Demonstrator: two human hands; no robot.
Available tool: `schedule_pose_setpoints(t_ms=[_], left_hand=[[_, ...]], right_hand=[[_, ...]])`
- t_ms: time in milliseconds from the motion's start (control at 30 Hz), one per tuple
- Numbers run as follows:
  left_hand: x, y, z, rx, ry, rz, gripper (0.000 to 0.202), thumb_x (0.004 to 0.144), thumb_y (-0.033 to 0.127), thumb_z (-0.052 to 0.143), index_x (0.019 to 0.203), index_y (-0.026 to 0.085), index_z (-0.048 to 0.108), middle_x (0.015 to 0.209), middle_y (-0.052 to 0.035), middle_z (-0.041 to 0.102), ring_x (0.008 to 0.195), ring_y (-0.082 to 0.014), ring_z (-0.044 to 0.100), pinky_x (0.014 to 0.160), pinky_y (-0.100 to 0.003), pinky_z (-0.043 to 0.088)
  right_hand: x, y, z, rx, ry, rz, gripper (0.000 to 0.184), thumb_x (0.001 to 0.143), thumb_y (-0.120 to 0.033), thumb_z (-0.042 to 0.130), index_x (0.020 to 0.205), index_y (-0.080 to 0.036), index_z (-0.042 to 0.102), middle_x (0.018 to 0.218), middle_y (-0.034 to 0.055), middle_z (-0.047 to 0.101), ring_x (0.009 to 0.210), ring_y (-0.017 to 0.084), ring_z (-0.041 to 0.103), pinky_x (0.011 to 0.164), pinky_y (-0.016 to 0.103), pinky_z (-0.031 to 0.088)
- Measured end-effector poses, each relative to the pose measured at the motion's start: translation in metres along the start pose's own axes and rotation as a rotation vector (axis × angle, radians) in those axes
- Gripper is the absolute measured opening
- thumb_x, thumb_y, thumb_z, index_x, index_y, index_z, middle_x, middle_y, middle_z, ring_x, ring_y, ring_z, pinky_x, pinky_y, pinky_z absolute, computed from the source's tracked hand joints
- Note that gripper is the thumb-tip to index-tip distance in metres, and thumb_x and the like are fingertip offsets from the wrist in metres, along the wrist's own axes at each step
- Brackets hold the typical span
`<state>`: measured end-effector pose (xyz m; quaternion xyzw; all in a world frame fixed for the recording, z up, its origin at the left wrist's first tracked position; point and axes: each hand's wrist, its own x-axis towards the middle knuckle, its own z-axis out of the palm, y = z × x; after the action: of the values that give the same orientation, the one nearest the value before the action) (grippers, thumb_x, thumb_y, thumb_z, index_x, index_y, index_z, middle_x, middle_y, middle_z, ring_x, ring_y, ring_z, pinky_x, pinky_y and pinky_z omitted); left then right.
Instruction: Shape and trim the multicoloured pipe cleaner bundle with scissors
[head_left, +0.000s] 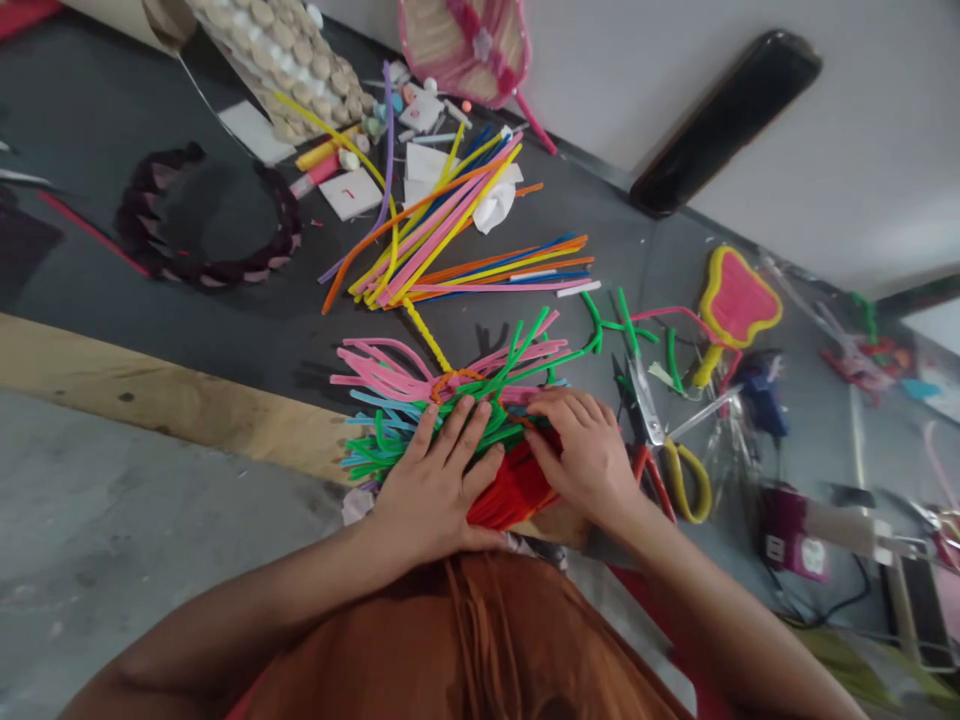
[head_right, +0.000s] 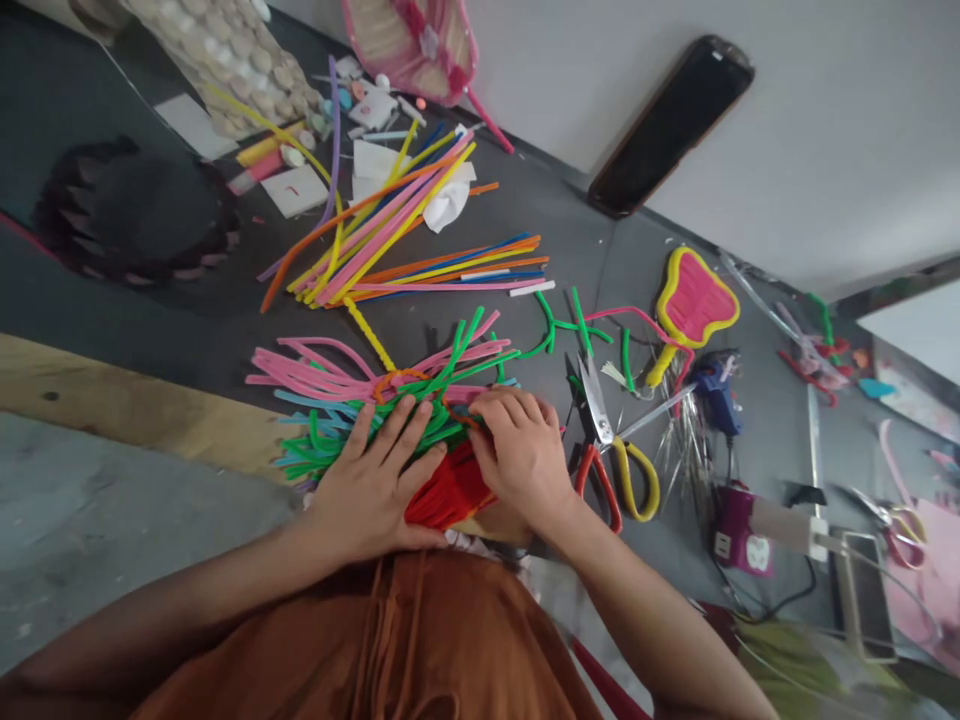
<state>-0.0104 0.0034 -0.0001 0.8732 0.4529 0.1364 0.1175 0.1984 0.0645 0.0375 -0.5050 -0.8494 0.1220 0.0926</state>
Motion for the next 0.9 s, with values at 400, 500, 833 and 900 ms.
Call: schedule_pose_setpoints(t_ms=[400,500,833,900], left_hand=[[-0.004,-0.002,0.007,-0.007,0.019,0.002,0.094,0.076,0.078,0.057,0.146,0.015,0.047,0.153,-0.028,0.041,0.147,-0.0436,0.03,0.12,-0.059,0.006],[-0.005,-0.002,0.008,-0.003,0.009,-0.002,0.099,0.073,0.084,0.055,0.146,0.017,0.047,0.154,-0.0272,0.04,0.147,-0.0427,0.031,0.121,-0.057,0.008],[0.001,0.0,0.003,0.017,0.03,-0.034,0.106,0.074,0.086,0.05,0.141,0.004,0.052,0.15,-0.0259,0.046,0.144,-0.0418,0.036,0.123,-0.054,0.001],[0.001,0.001,0.002,0.015,0.033,-0.035,0.106,0.075,0.086,0.048,0.142,0.004,0.052,0.151,-0.0261,0.045,0.145,-0.0424,0.034,0.123,-0.055,0.001]], right_hand=[[-0.014,-0.031,0.01,-0.101,-0.11,-0.464,0.055,0.101,-0.042,0.042,0.138,-0.003,0.053,0.142,0.0195,0.058,0.137,0.029,0.049,0.124,0.053,0.018],[-0.016,-0.015,0.026,-0.022,-0.149,-0.438,0.065,0.1,-0.045,0.044,0.145,0.001,0.044,0.142,0.0245,0.056,0.14,0.031,0.046,0.118,0.055,0.033],[0.024,-0.009,-0.005,0.369,0.098,-0.184,0.037,0.096,-0.009,0.044,0.123,-0.022,0.066,0.121,0.0097,0.072,0.112,0.02,0.065,0.095,0.037,0.054],[0.038,-0.01,-0.003,0.155,0.081,-0.299,0.035,0.096,-0.008,0.046,0.122,-0.017,0.067,0.127,0.0104,0.07,0.112,0.023,0.061,0.096,0.04,0.05]])
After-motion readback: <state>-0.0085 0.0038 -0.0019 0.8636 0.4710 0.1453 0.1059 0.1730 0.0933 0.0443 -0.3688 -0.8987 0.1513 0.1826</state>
